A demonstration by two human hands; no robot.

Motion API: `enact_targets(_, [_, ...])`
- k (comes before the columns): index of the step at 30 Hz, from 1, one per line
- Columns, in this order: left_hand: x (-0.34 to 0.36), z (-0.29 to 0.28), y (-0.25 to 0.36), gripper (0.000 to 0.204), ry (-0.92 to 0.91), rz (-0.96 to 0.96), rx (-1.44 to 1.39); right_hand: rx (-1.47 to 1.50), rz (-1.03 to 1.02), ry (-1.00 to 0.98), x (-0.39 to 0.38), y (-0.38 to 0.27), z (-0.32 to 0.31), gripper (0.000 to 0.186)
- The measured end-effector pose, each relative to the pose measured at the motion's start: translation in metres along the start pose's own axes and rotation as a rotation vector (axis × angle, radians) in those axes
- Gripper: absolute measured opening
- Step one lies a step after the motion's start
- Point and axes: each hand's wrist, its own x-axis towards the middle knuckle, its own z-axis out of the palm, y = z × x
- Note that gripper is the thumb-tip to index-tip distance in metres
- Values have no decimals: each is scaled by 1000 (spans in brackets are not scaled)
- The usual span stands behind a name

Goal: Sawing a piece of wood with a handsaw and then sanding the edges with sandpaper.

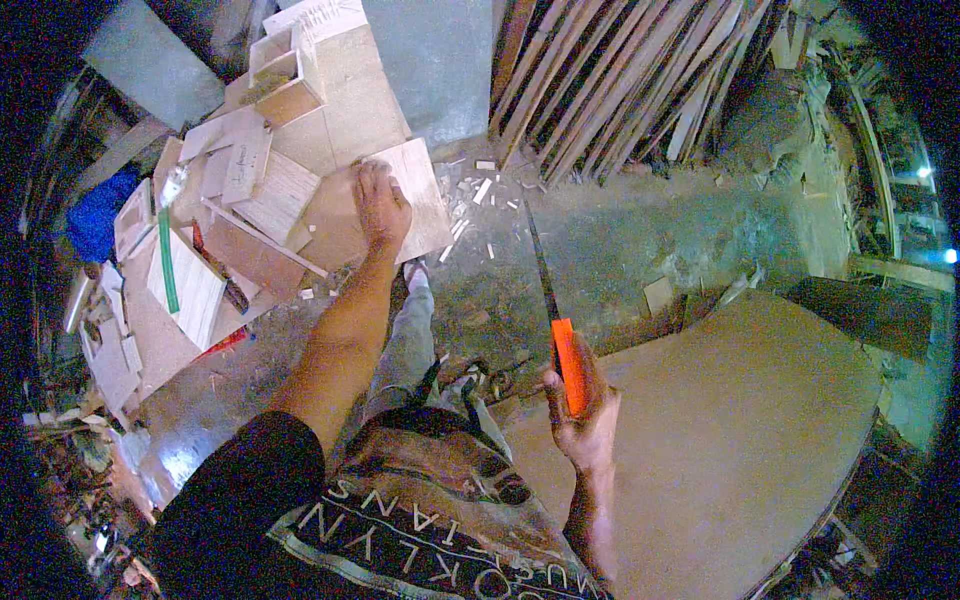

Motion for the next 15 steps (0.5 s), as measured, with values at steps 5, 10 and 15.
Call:
enact_targets(5, [-7,-1,-6,39,76,4,35,296,-62,46,38,-62,16,53])
enact_targets(10, [0,-4,4,44,-4,-96,124,125,-128,-78,85,-89,41,43])
enact_targets(15, [0,-3,5,47,-68,-115,152,81,-163,-180,121,-101,71,36])
